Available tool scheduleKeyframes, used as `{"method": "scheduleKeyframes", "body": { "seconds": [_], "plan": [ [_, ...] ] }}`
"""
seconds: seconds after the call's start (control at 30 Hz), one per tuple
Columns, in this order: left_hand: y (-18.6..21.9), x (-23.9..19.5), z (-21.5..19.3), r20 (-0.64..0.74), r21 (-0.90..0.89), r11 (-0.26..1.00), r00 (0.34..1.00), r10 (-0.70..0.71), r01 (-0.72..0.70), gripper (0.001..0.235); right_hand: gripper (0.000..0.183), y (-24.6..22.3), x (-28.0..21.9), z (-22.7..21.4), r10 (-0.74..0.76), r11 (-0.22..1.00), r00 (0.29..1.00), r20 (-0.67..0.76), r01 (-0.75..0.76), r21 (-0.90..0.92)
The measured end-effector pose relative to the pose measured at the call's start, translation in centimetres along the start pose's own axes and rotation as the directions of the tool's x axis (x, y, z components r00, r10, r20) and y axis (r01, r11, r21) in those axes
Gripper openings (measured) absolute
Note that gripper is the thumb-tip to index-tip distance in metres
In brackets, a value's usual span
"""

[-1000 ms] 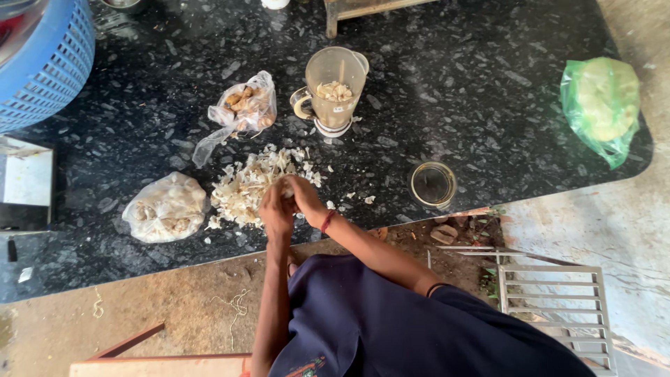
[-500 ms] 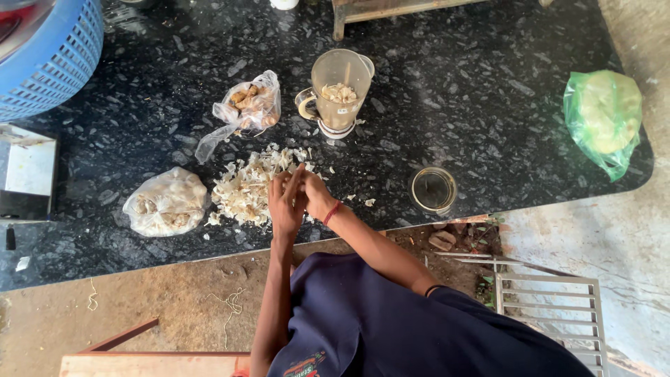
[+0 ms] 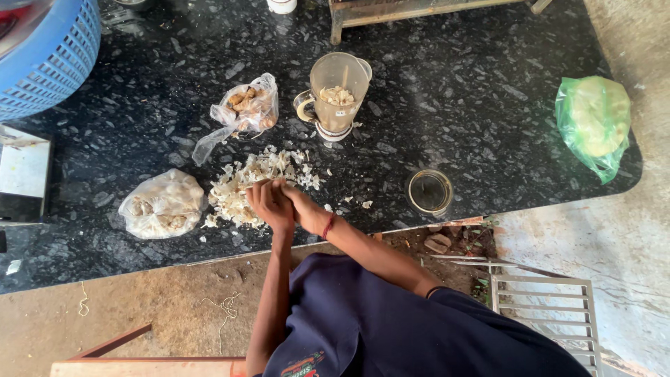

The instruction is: The person is peeling and breaking apart white fibrous food items by hand on a countertop. They repeatedly pick up pieces, separate them, and place them into a blender jar. The person also handles plastic bags containing similar items.

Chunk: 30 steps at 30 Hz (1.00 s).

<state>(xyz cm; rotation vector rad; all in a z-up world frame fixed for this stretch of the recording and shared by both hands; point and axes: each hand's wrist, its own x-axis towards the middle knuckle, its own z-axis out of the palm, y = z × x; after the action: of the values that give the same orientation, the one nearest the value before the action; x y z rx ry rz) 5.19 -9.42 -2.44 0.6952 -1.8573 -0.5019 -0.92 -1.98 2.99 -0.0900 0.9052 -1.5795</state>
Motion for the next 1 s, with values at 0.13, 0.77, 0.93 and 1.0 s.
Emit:
{"method": "scheduleKeyframes", "body": {
  "seconds": [0.13, 0.77, 0.93, 1.0],
  "plan": [
    [-2.4, -1.4, 0.9, -0.004, -0.03, 0.979, 0.979, -0.202, 0.201, 0.029, 0.035, -0.5, -1.0, 1.1, -0.003, 1.0, 0.994, 0.11, 0.005, -0.018],
    [7.7, 3.4, -3.8, 0.406, -0.167, 0.963, 0.905, -0.126, 0.209, 0.038, 0.024, -1.5, 4.9, -4.6, -0.297, 0.93, 0.899, -0.323, 0.197, -0.309],
    [4.4, 0.7, -2.3, 0.4, -0.262, 0.894, 0.884, -0.243, 0.364, 0.014, 0.049, -0.6, 5.1, -6.3, -0.325, 0.818, 0.942, -0.084, 0.235, -0.525],
    [3.5, 0.6, -1.6, 0.391, -0.2, 0.872, 0.853, -0.347, 0.447, 0.025, 0.04, -0.5, 5.0, -6.0, -0.23, 0.835, 0.971, -0.069, 0.161, -0.526]
  ]
}}
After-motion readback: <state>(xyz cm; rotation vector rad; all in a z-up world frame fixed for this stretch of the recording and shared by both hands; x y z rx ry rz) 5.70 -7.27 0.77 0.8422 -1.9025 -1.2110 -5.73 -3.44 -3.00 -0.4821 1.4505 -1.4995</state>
